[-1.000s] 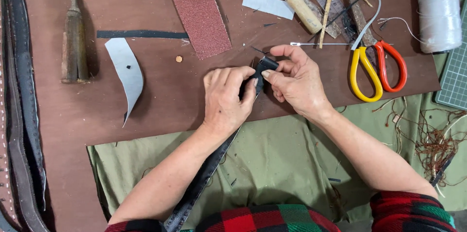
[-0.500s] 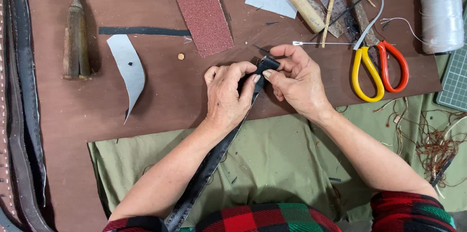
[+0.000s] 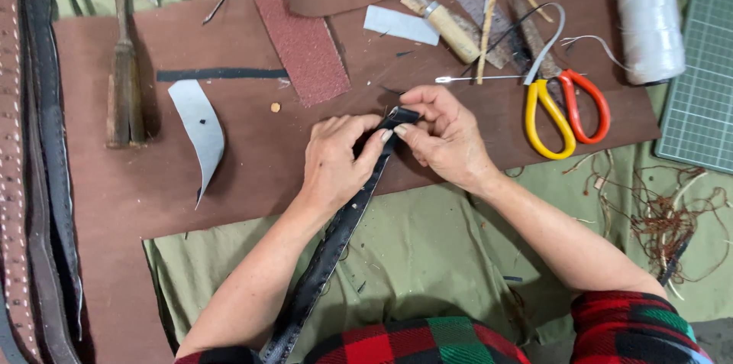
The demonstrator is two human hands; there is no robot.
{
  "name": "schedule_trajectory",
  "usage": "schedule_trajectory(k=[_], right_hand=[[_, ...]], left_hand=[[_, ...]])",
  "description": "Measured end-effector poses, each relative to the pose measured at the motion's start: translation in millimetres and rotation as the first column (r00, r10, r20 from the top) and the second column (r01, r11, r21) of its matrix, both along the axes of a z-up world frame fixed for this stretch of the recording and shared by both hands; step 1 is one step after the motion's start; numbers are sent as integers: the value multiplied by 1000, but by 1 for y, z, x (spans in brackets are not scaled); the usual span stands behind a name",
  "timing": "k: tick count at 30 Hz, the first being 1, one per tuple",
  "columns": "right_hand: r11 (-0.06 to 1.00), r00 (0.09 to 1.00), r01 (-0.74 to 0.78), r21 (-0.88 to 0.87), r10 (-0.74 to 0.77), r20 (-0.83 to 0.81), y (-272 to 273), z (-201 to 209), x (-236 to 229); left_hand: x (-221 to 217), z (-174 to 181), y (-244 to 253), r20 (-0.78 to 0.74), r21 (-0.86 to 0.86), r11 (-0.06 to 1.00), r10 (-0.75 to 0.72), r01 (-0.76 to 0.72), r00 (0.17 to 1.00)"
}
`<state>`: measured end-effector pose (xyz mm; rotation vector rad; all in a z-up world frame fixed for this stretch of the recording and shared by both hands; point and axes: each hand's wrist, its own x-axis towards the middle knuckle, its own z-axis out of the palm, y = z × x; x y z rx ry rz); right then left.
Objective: Cutting leather strips and assembling keepers onto belts at a workshop station
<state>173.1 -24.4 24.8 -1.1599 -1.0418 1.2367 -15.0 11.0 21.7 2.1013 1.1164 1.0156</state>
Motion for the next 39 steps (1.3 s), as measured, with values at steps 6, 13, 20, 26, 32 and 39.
schedule_trajectory(k=[6,13,20,26,32,39], right_hand=[[1000,997,-4,-10,3,-82,-3,1,4],[1000,988,19,-1,-19,-155,-3,-29,8],[999,995,32,26,-29,-93,7,-61,8],[991,982,80,106,-97,163,5,-14,21],[846,513,156,510,-510,690,9,34,123],[904,-14,325,278,-290,957,-6,-5,227]], left_hand=[[11,8,-14,282,-519,855,150,19,948],[19,-5,-15,388,-572,815,166,95,906],[27,7,-24,334,-452,892,157,12,929],[26,0,-19,329,-481,876,206,-24,922],[18,-10,-18,269,-558,830,208,-24,940],[25,19,-19,298,-712,702,281,17,912]])
